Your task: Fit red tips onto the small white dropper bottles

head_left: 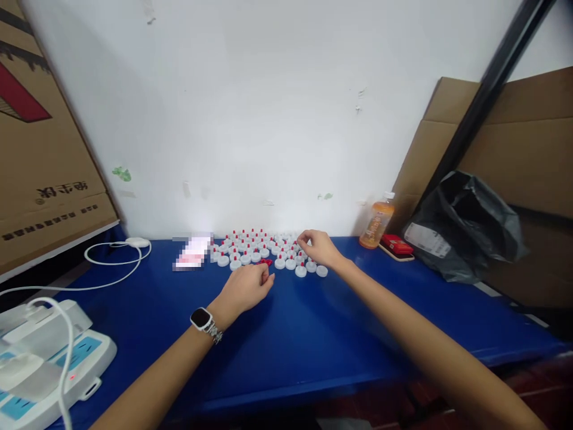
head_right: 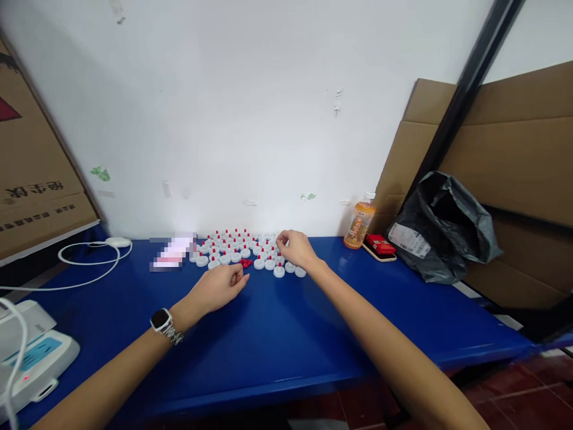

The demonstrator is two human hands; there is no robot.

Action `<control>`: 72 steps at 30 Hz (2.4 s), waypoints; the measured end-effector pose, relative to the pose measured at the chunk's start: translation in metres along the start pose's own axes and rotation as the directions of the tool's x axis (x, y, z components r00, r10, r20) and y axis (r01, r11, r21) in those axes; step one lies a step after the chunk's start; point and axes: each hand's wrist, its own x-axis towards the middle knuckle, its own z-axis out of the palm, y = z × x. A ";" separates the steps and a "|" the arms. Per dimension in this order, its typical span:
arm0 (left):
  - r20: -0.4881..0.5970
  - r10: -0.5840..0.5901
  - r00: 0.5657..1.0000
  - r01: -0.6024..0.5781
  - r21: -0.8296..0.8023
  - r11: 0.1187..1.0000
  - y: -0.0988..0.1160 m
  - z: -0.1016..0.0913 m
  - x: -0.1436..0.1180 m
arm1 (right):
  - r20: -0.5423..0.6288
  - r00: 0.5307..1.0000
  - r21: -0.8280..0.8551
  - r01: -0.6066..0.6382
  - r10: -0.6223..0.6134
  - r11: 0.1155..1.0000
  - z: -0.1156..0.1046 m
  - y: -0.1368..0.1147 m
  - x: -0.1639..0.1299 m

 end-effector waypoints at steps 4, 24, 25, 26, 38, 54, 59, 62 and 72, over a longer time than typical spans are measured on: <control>-0.053 0.023 0.998 -0.024 -0.026 0.999 0.013 0.005 0.023 | 0.075 0.995 -0.041 -0.069 0.072 0.997 0.006 0.007 0.012; -0.124 -0.102 0.987 0.065 -0.274 0.959 -0.022 0.003 0.011 | 0.133 0.961 -0.272 -0.199 0.241 0.942 0.062 -0.018 0.082; -0.123 -0.100 0.987 0.063 -0.275 0.959 -0.023 0.003 0.011 | 0.133 0.961 -0.265 -0.201 0.242 0.943 0.060 -0.020 0.082; -0.127 -0.097 0.987 0.059 -0.277 0.959 -0.025 0.002 0.010 | 0.126 0.962 -0.262 -0.203 0.242 0.943 0.057 -0.024 0.080; -0.208 0.102 0.973 -0.143 -0.194 0.970 -0.034 -0.006 -0.003 | -0.044 0.999 0.499 0.046 -0.028 0.865 0.048 -0.094 -0.024; -0.035 -0.026 0.999 0.018 -0.228 0.973 -0.043 0.002 -0.027 | 0.055 0.979 0.112 0.188 -0.195 0.976 0.067 -0.081 -0.047; -0.025 -0.019 1.000 0.013 -0.196 0.981 -0.032 0.009 -0.028 | -0.029 0.996 0.673 -0.043 0.085 0.739 0.068 -0.086 -0.048; -0.038 -0.028 0.999 0.023 -0.124 0.992 -0.026 0.013 -0.028 | -0.015 0.986 0.820 -0.083 0.166 0.567 0.074 -0.095 -0.048; -0.133 -0.012 0.991 0.001 -0.078 0.997 -0.014 0.019 -0.027 | -0.022 0.973 0.845 -0.105 0.230 0.525 0.084 -0.099 -0.051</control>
